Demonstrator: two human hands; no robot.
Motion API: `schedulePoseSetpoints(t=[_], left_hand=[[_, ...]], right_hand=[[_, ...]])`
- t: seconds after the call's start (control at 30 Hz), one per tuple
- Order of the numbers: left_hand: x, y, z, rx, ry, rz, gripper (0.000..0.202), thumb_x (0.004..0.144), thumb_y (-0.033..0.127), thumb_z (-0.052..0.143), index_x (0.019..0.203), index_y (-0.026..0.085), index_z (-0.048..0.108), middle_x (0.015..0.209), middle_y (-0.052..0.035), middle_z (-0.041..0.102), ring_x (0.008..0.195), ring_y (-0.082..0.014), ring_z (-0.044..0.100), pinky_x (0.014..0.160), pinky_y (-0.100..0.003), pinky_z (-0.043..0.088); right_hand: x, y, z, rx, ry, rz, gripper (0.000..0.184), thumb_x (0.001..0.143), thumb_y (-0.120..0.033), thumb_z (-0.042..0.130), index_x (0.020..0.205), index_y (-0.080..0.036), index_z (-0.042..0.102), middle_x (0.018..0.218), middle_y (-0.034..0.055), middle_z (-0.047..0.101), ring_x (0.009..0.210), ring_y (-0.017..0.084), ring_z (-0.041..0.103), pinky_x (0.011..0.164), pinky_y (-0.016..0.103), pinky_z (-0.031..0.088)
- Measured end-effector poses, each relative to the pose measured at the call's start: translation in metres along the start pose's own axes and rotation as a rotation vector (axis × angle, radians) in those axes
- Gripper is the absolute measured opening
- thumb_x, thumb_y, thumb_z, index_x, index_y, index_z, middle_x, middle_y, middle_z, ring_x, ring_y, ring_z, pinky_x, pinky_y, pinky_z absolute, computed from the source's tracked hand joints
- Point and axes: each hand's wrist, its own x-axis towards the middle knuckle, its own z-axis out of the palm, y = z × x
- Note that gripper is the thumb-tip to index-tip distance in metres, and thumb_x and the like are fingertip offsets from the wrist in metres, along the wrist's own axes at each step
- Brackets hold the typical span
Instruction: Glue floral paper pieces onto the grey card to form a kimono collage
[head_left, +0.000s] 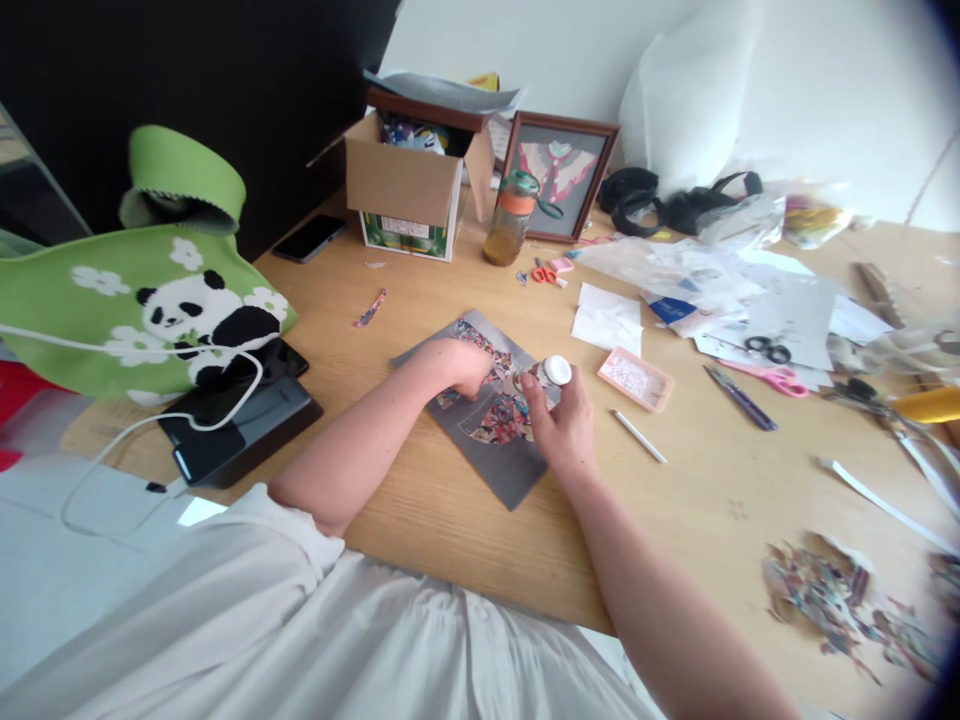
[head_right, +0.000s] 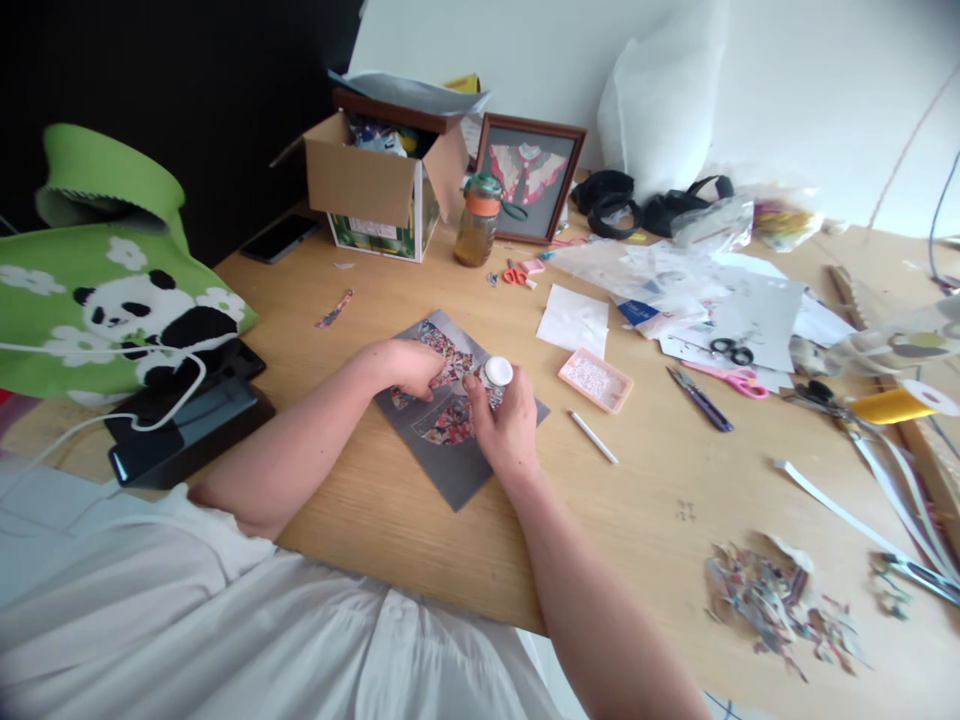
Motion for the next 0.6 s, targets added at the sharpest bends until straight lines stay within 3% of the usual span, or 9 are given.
schedulePoseSetpoints(t=[0.6], left_hand=[[0.0011,-0.0005,0.0005,-0.019,0.006,0.008,0.028,0.079,0.028,0.07,0.1,0.012,0.076,0.098,-0.0166,0.075,0.083,-0.0288,0.069,0.065,-0.031,0.05]], right_hand=[[0.0012,0.0037,0.0022,-0.017,0.034,0.004,0.033,0.092,-0.054,0.052,0.089,-0.022,0.047,0.079,0.0027,0.054,0.074,0.021,0.053,0.071,0.036,0.043]])
